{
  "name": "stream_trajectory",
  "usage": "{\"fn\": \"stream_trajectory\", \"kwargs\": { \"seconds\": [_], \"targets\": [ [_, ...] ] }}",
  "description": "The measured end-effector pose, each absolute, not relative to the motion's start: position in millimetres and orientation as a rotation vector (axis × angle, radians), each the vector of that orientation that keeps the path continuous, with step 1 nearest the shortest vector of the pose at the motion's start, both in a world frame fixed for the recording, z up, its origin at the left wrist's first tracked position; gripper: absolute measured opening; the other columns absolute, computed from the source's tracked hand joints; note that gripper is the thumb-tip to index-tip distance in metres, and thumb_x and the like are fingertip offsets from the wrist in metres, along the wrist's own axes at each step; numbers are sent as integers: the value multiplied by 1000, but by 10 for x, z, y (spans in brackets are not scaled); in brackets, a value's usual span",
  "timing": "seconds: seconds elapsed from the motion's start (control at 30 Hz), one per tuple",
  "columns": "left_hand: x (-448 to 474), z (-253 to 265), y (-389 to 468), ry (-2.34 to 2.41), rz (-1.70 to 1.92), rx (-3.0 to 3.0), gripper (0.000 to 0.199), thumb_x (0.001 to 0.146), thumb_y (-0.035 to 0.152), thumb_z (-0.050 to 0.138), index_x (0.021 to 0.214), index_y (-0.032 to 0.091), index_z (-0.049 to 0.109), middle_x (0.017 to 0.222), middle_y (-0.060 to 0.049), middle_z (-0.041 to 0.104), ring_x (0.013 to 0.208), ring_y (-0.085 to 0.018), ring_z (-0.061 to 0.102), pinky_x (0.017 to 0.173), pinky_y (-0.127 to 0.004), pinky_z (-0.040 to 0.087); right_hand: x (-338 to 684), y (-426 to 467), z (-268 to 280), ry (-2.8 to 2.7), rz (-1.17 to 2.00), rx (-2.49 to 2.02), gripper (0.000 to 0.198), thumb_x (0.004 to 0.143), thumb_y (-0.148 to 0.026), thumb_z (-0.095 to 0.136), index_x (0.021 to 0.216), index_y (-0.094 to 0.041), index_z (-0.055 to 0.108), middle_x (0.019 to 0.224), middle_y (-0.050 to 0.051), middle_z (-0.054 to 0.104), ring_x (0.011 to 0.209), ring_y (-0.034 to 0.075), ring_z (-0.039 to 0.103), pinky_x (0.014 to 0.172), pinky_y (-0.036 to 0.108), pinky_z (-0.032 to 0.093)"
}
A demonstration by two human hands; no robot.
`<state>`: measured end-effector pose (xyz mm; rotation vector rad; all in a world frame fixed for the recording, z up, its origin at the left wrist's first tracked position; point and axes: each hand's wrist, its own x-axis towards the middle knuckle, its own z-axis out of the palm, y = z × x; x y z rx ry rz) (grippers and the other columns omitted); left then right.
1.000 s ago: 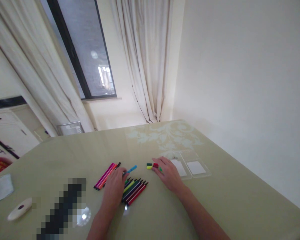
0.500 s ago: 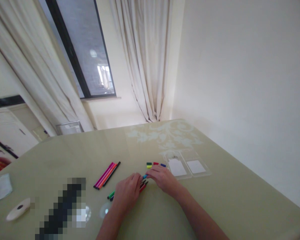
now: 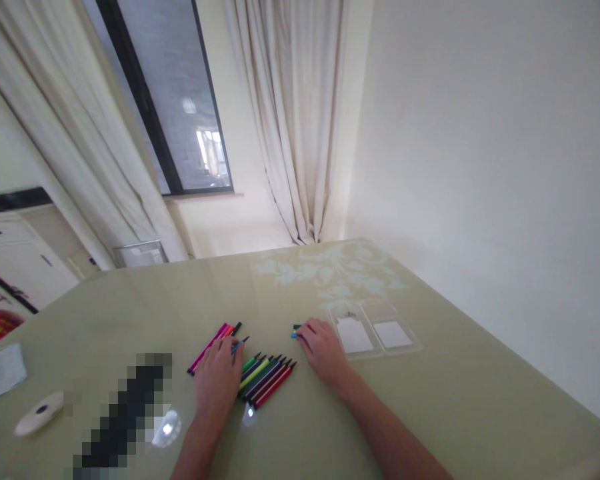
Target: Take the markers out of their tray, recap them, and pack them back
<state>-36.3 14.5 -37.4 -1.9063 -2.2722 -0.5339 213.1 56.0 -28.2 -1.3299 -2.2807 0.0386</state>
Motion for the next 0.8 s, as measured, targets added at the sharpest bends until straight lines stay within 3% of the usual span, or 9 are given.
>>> {"fn": "stream_trajectory", "kwargs": {
  "seconds": [0.27, 0.4, 0.53, 0.6, 0.73, 0.8],
  "targets": [
    [-446, -382, 174, -2335, -566, -1896, 34, 102, 38, 42, 103, 19, 70, 105, -11, 72, 101, -28, 67, 92, -38, 49, 2027, 634, -420, -2293, -11, -1370, 14, 100, -20, 58, 97, -21, 72, 98, 5, 69, 97, 21, 62, 86, 33, 44],
    [-525, -342, 127, -2367, -422, -1731, 33, 102, 35, 41, 113, 15, 65, 106, -12, 69, 99, -29, 65, 87, -37, 48, 2094, 635, -419, -2165, 31, -1357, 12, 100, -19, 59, 97, -21, 70, 97, 5, 69, 94, 21, 62, 85, 34, 44],
    [-578, -316, 92, -2388, -313, -1773, 28, 101, 31, 44, 106, 16, 66, 102, -12, 70, 99, -30, 64, 84, -38, 48, 2140, 579, -353, -2015, 84, -1342, 14, 101, -21, 57, 97, -21, 70, 96, 7, 69, 92, 23, 63, 85, 35, 46],
    [-541, -309, 112, -2345, -349, -1807, 25, 101, 30, 45, 104, 19, 67, 106, -11, 70, 102, -29, 63, 85, -39, 48, 2153, 521, -300, -1964, 114, -1309, 16, 103, -23, 54, 104, -22, 70, 98, 7, 70, 93, 23, 64, 86, 36, 48],
    [-296, -327, 170, -2049, -655, -2111, 21, 100, 26, 46, 105, 19, 65, 106, -10, 70, 102, -27, 63, 90, -40, 49, 2128, 407, -249, -2060, 195, -1164, 34, 103, -29, 55, 137, -23, 58, 115, 9, 69, 106, 23, 64, 94, 36, 50],
    [-149, -355, 165, -1836, -793, -2345, 22, 101, 23, 42, 106, 21, 64, 100, -8, 71, 95, -24, 65, 86, -37, 50, 2104, 388, -270, -2145, 214, -1096, 36, 102, -30, 58, 138, -25, 58, 118, 9, 70, 110, 23, 64, 98, 36, 50]
  ]
}}
